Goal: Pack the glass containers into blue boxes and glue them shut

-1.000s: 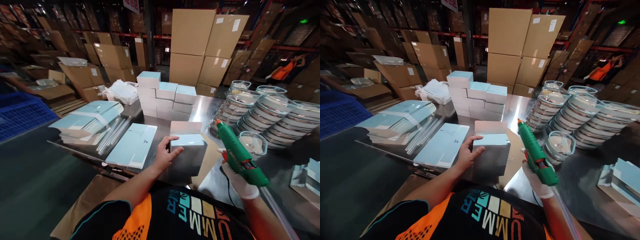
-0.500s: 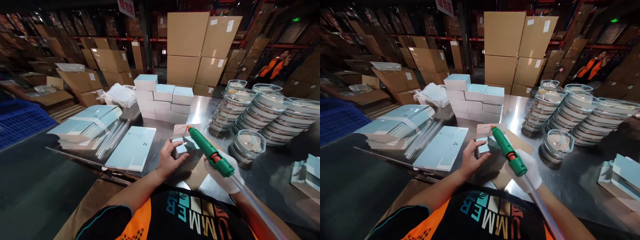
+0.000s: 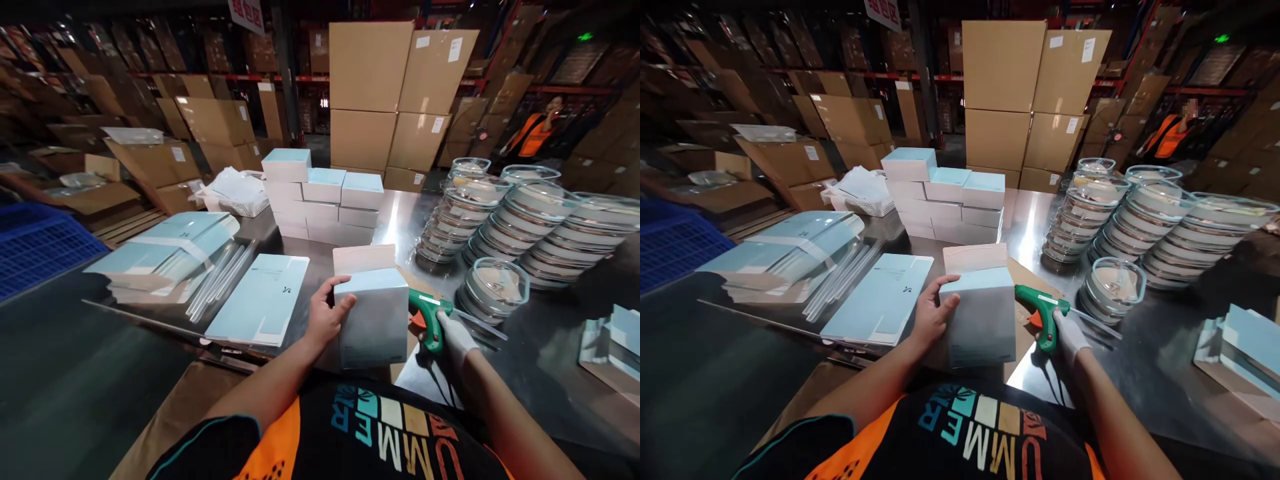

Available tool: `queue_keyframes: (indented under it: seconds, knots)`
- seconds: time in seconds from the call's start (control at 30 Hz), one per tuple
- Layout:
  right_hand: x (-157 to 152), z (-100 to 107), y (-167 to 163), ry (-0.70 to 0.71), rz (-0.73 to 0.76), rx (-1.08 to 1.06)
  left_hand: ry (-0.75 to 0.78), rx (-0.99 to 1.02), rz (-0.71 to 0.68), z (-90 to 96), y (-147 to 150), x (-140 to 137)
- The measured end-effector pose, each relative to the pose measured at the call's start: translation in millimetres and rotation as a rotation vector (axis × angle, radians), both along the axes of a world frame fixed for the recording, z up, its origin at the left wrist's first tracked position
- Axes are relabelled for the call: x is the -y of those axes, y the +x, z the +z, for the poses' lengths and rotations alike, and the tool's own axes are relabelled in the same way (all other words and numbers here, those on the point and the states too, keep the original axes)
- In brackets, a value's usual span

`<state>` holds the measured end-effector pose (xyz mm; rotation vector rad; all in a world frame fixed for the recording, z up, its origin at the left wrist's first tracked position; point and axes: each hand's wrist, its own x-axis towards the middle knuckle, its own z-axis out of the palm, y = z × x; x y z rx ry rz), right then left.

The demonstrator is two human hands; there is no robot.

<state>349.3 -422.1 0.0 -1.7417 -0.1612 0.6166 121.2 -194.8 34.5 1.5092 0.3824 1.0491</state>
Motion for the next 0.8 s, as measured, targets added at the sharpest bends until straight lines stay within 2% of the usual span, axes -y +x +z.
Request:
queue_keyframes:
  seconds: [0.13, 0.2, 0.33, 0.4, 0.53, 0.67, 0.73, 0.8]
  knots:
    - [4, 13, 5, -0.055, -0.041, 0.194, 0.026, -0.007, -0.008, -2.7, 1, -2]
    - [-7, 25, -8, 0.036, 0.013, 0.252, 0.049, -0.019, -0.02, -5.1, 3, -1]
    - [-47, 47, -42, 0.307, 0.258, 0.315, 0.085, -0.042, -0.056, -11.6, 7, 2]
    - [-63, 53, -53, 0.344, 0.316, 0.34, 0.113, -0.046, -0.08, -15.0, 6, 0]
    - [-71, 54, -61, 0.287, 0.354, 0.468, 0.226, -0.044, -0.147, -20.8, 0, -7]
    - [-62, 49, -54, 0.288, 0.436, 0.485, 0.319, -0.015, -0.129, -26.4, -2, -11]
    - [-54, 43, -48, 0.324, 0.527, 0.536, 0.317, 0.067, -0.102, -29.3, 1, -11]
    - [-46, 37, -45, 0.35, 0.581, 0.651, 0.248, 0.192, -0.081, -30.8, 5, -11]
